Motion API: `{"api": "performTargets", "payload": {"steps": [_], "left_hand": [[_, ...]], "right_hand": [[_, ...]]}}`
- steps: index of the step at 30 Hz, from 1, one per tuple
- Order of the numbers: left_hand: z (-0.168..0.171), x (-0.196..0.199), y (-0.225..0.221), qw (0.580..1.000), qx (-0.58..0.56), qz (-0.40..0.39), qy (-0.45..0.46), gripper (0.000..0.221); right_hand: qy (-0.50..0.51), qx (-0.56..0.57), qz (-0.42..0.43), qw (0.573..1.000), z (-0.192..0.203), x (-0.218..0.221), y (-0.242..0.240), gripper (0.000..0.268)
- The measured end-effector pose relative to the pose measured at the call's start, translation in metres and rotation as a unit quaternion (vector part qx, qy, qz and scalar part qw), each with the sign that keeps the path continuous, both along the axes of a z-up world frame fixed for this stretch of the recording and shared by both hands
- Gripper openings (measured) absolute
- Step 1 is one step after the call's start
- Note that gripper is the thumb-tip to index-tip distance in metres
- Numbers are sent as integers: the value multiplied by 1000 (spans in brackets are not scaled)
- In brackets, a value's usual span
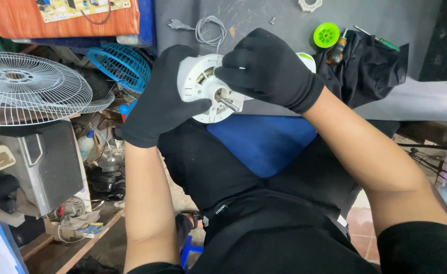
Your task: Assembling a fan motor into its plastic housing and securing it with screws on a repair bench.
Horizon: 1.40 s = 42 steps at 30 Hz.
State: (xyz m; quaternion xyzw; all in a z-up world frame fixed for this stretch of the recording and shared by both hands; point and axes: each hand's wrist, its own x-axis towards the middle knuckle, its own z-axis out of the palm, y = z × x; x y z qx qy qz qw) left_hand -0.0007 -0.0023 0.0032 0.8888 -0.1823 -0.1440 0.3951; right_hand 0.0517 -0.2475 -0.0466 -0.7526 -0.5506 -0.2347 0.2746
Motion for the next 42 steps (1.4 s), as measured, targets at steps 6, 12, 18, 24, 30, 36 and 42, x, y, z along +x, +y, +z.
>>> {"api": "performTargets", "payload": {"steps": [6,12,18,24,30,36,42], "left_hand": [[-2,0,0,1000,-1,4,-4,68],[-1,-1,-2,1000,22,13,3,70],[-5,-2,-1,999,10,7,-35,68],[-5,-7,-1,999,15,-1,-43,67],[-7,-8,-2,999,16,7,-33,69],[-7,-5,-2,1000,12,11,-24,67],[-10,-6,-1,999,14,7,-46,63]], "right_hand": [[0,-57,-14,998,12,-1,3,12],[-56,-171,-80,980,13,3,9,21],[-65,-194,-46,978,11,12,12,19],[-79,-203,-6,976,14,12,14,19],[-48,-195,14,979,23,6,11,13],[-35,-176,4,984,32,7,8,20],[-94,-162,1,982,28,14,13,17]]}}
